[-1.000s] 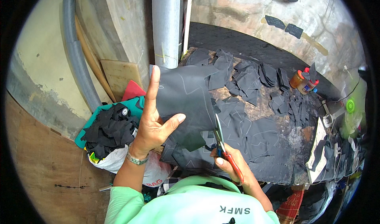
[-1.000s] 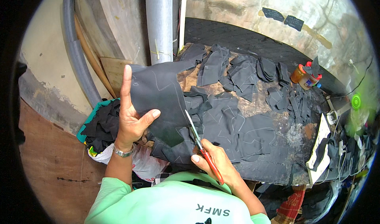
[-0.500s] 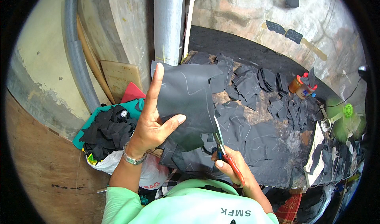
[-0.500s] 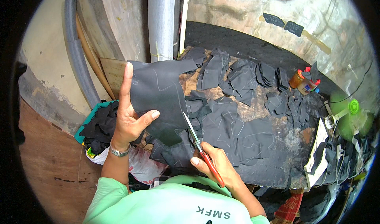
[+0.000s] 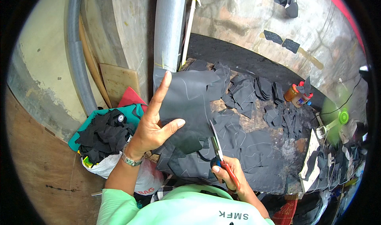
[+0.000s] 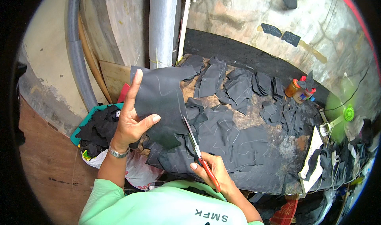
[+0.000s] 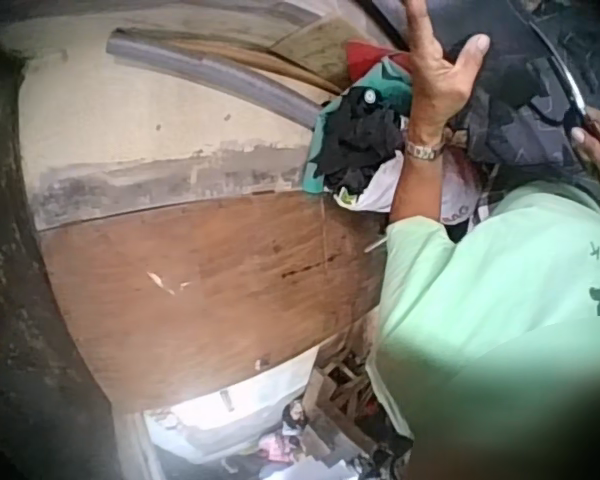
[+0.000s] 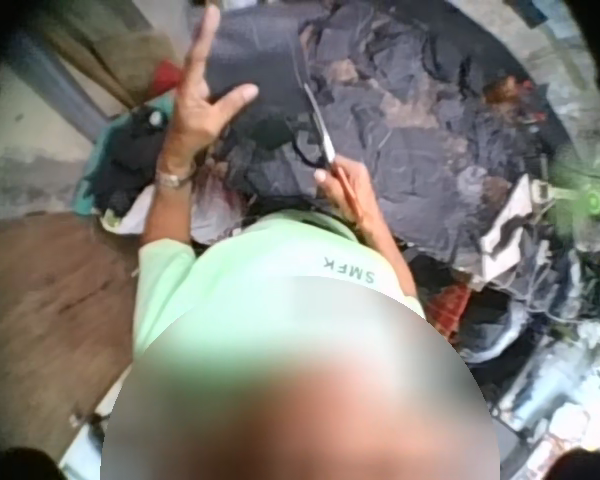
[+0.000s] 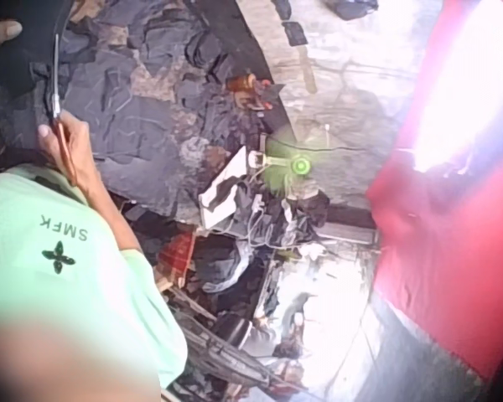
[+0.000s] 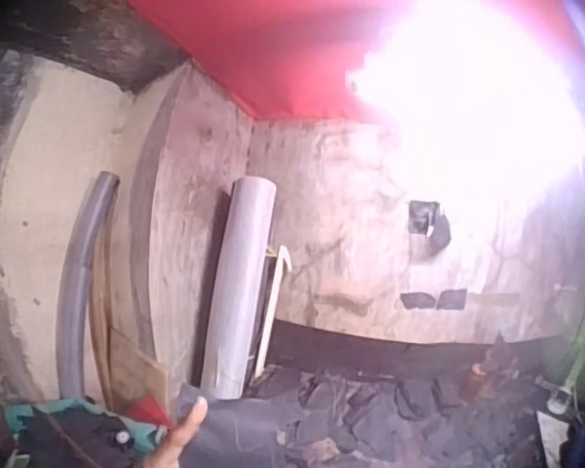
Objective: The person uses red-handled scissors to cut black rubber sheets along pre-drawn outlines. They repeatedly pick up sheets, cut along the lines, and place the cut pieces on the table, accumulating a growing pile of shaped rubber parts.
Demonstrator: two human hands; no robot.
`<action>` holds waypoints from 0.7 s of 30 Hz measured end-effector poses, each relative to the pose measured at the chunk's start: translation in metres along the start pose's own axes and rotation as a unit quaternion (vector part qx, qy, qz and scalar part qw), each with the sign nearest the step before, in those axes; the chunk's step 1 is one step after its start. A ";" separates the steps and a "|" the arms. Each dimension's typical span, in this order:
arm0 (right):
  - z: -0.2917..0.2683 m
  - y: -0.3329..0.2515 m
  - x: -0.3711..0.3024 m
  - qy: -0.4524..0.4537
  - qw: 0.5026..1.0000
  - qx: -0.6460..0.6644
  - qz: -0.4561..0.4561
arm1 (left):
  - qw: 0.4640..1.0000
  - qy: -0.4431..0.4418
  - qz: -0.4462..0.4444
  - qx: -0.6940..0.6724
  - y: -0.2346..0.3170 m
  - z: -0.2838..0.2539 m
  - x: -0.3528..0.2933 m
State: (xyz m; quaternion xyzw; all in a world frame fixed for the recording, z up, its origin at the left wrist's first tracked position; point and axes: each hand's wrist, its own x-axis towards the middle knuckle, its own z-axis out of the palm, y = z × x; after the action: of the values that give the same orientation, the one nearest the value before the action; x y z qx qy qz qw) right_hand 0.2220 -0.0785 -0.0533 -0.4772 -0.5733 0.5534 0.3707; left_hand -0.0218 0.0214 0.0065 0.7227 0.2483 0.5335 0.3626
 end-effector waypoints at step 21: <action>-0.004 0.004 0.004 -0.038 0.997 0.061 -0.018 | 1.000 0.013 -0.007 0.015 -0.006 0.019 -0.019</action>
State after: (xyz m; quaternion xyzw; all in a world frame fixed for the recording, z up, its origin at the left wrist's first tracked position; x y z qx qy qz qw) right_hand 0.2258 -0.0741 -0.0570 -0.4218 -0.5604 0.5988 0.3866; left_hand -0.0098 0.0057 -0.0126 0.7192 0.2655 0.5368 0.3523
